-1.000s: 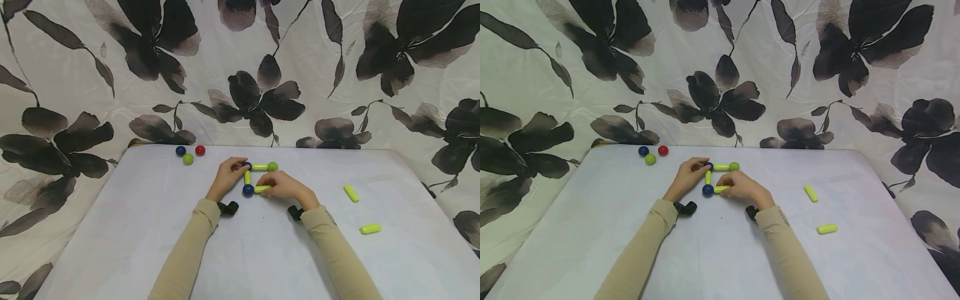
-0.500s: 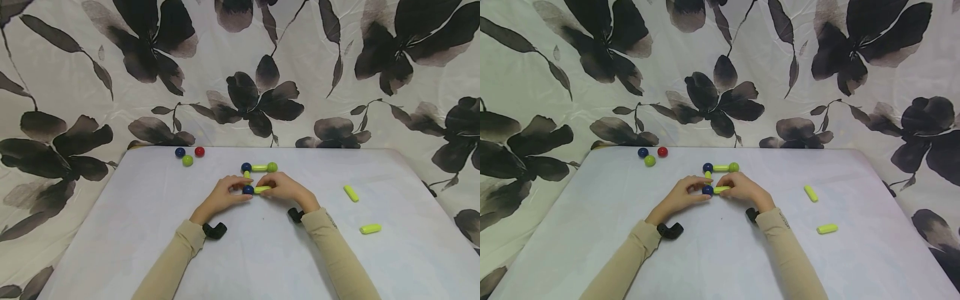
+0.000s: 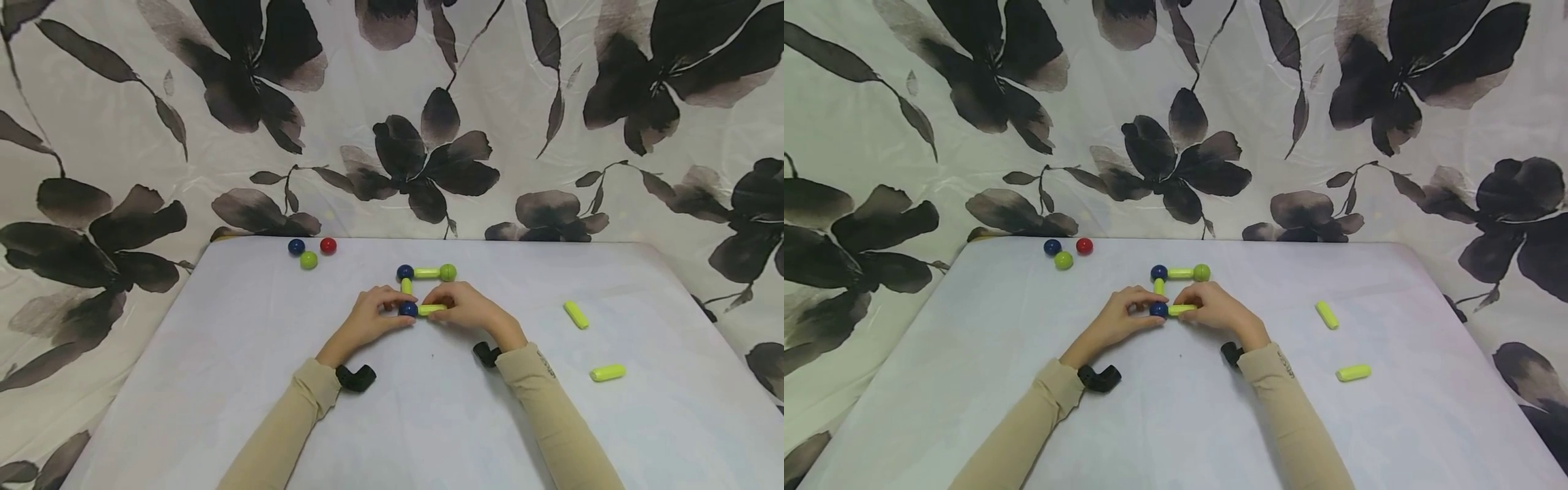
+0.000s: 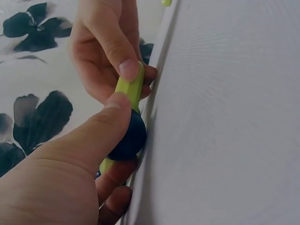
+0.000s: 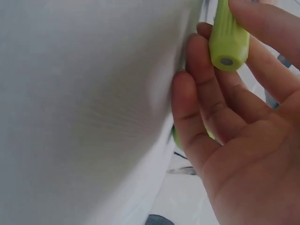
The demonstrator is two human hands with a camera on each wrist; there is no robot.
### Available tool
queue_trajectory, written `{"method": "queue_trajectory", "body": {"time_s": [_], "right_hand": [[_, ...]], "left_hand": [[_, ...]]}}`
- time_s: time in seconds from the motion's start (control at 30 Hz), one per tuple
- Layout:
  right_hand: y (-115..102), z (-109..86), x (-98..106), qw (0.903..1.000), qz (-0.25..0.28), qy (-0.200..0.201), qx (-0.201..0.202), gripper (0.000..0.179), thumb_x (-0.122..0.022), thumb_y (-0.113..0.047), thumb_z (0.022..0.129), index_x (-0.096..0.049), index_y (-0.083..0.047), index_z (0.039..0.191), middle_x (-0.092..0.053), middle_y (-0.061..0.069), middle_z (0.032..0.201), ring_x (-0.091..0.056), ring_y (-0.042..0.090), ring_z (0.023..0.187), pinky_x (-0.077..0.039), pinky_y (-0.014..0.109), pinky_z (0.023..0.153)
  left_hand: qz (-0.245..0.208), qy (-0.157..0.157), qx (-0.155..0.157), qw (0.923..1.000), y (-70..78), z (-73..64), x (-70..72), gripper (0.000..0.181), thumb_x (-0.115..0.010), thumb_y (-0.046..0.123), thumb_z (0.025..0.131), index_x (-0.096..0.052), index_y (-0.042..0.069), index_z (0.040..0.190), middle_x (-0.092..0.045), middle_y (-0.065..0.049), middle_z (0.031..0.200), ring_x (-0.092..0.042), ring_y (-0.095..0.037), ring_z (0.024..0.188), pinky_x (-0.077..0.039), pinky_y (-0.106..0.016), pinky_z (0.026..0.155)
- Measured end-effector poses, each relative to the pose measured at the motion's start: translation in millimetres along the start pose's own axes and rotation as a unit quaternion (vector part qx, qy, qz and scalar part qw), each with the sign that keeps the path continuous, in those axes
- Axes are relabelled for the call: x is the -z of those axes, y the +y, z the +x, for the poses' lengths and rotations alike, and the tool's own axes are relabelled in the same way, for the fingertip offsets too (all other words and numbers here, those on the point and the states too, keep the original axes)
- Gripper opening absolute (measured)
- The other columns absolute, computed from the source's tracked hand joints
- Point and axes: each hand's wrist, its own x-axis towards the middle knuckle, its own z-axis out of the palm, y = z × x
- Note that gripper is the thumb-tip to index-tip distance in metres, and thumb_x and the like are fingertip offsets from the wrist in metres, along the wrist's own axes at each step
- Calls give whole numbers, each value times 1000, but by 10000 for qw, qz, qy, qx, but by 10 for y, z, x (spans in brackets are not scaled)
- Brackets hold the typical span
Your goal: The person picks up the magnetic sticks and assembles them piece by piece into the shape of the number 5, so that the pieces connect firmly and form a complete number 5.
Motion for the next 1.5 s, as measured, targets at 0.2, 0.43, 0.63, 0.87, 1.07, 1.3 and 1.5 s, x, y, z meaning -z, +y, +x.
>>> {"method": "queue_trajectory", "body": {"time_s": [0.2,0.43,0.63,0.87,1.07,1.3,1.5], "right_hand": [[-128,36,127,9991,-342,-249,44,19,-70,-10,92,-72,-2,109,-70,5,99,-61,16,87,-50,32,78],[-440,286,338,9952,-929,-85,291,20,-65,-7,94,-70,2,110,-70,9,97,-62,23,89,-51,36,79],[-685,698,373,9883,-1361,500,480,20,-64,-9,95,-70,-1,113,-68,10,97,-61,23,88,-51,34,78],[-842,1235,229,9657,-2367,704,806,33,-61,-10,96,-63,-6,128,-62,12,124,-59,25,113,-47,38,96],[-991,1604,45,9493,-3092,34,569,58,-56,-8,99,-35,-14,154,-33,7,158,-36,26,142,-31,49,111],[-1013,1908,-277,9378,-3374,-773,257,65,-48,-6,101,-22,-19,159,-15,1,165,-23,25,148,-23,50,116],[-972,1965,-385,9223,-3642,-1290,100,57,-44,-7,103,-31,-21,157,-19,-1,164,-24,22,148,-26,46,115]], "left_hand": [[-9,-21,60,10000,7,26,-4,36,-84,32,81,-75,25,114,-62,10,92,-50,-14,88,-31,-37,81],[-67,-17,-6,10000,-18,18,-10,36,-84,31,81,-75,25,115,-63,11,92,-50,-14,87,-31,-37,80],[-191,5,-140,9997,-50,11,-14,36,-84,30,81,-75,23,114,-68,10,101,-52,-14,88,-34,-37,81],[-203,103,-244,9994,-57,2,-25,35,-85,28,79,-76,21,112,-66,8,96,-52,-14,85,-37,-35,79],[-319,327,-631,9970,-48,-5,-25,33,-87,22,77,-78,13,108,-69,1,95,-58,-18,84,-46,-34,76],[-473,538,-544,9959,-68,-58,-35,29,-87,16,76,-74,7,101,-65,-3,92,-58,-17,84,-48,-32,76],[-588,559,-573,9951,-48,-33,-43,27,-84,12,76,-74,5,100,-68,-6,100,-62,-19,94,-49,-35,83]]}}
